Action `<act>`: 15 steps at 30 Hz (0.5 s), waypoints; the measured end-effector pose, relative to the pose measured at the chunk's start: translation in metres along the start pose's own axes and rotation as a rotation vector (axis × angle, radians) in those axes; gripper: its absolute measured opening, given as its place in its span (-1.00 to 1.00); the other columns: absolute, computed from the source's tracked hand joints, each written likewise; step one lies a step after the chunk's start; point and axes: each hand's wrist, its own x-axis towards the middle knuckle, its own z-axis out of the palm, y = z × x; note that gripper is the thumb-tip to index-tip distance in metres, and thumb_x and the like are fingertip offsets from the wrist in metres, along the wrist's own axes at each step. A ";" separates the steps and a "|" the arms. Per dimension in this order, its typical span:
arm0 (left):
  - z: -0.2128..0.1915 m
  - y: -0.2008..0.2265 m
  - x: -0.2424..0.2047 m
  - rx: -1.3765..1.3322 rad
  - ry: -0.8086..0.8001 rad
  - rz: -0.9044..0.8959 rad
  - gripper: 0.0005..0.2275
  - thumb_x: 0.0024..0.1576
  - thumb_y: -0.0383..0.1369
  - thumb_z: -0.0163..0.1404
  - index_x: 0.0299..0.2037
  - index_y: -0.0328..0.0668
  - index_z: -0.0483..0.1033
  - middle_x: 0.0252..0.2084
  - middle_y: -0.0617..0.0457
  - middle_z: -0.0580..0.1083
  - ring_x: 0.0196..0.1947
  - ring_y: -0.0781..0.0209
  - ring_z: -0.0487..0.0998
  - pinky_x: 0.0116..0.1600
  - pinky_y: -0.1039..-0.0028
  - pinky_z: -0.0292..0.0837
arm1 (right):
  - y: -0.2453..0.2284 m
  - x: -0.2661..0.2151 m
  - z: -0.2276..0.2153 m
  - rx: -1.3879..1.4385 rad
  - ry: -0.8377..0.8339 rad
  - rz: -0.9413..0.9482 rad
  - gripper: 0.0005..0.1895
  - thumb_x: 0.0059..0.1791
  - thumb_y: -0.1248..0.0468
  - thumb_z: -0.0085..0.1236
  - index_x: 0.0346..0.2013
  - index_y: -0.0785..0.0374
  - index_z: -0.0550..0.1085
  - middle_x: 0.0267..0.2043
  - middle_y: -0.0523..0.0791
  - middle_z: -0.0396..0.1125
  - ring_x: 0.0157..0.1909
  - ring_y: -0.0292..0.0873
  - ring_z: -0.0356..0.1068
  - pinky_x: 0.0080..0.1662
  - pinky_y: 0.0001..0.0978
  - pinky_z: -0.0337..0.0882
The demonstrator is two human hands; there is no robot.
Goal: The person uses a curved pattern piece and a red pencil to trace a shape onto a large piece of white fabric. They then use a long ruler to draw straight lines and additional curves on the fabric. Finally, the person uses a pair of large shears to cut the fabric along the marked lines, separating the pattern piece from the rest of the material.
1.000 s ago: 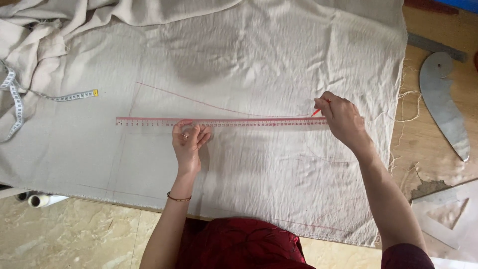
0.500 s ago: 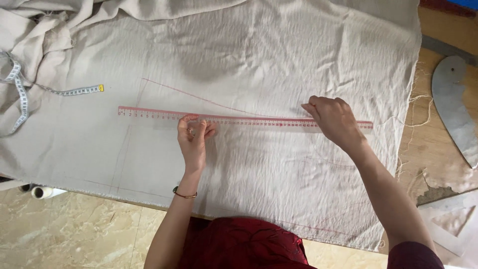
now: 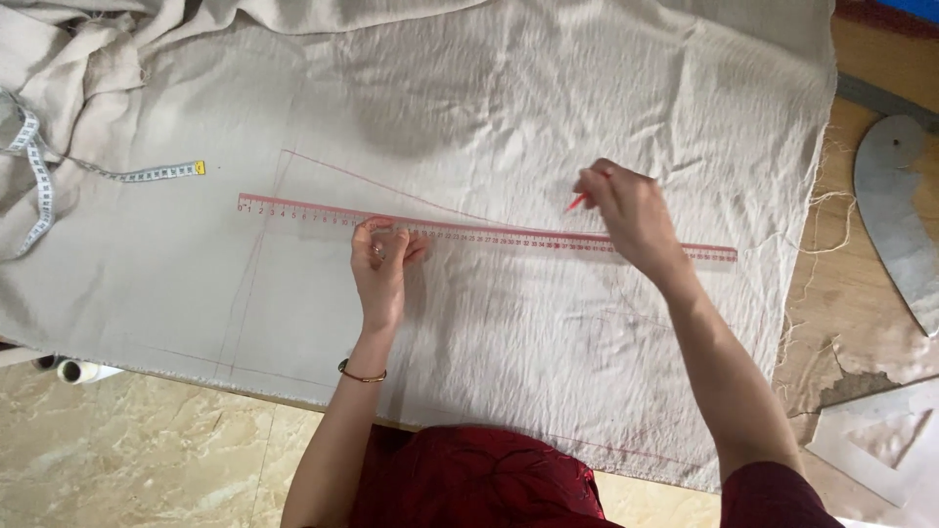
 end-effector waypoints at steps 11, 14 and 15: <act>0.000 0.003 -0.011 -0.047 0.028 -0.057 -0.80 0.26 -0.39 0.06 0.00 -0.12 0.31 -0.31 0.12 0.47 -0.22 0.15 0.72 -0.09 0.42 0.70 | 0.058 -0.049 -0.024 -0.360 0.014 0.117 -0.54 0.29 -0.07 -0.08 -0.31 0.15 0.49 -0.48 -0.10 0.41 -0.31 0.06 0.46 -0.13 -0.07 0.48; 0.000 0.006 -0.009 -0.052 0.019 -0.052 -0.78 0.25 -0.36 0.09 0.00 -0.11 0.31 -0.31 0.12 0.48 -0.22 0.17 0.72 -0.09 0.45 0.70 | 0.056 -0.043 -0.017 -0.400 -0.003 0.071 -0.50 0.28 -0.09 -0.11 -0.35 0.15 0.47 -0.56 -0.10 0.35 -0.39 0.03 0.44 -0.15 -0.14 0.48; 0.001 0.008 -0.008 -0.051 0.014 -0.054 -0.76 0.24 -0.36 0.10 0.01 -0.11 0.32 -0.31 0.12 0.49 -0.22 0.17 0.72 -0.09 0.45 0.69 | 0.056 -0.041 -0.015 -0.421 -0.009 0.040 -0.46 0.28 -0.12 -0.13 -0.40 0.14 0.46 -0.63 -0.11 0.31 -0.47 -0.03 0.41 -0.19 -0.22 0.47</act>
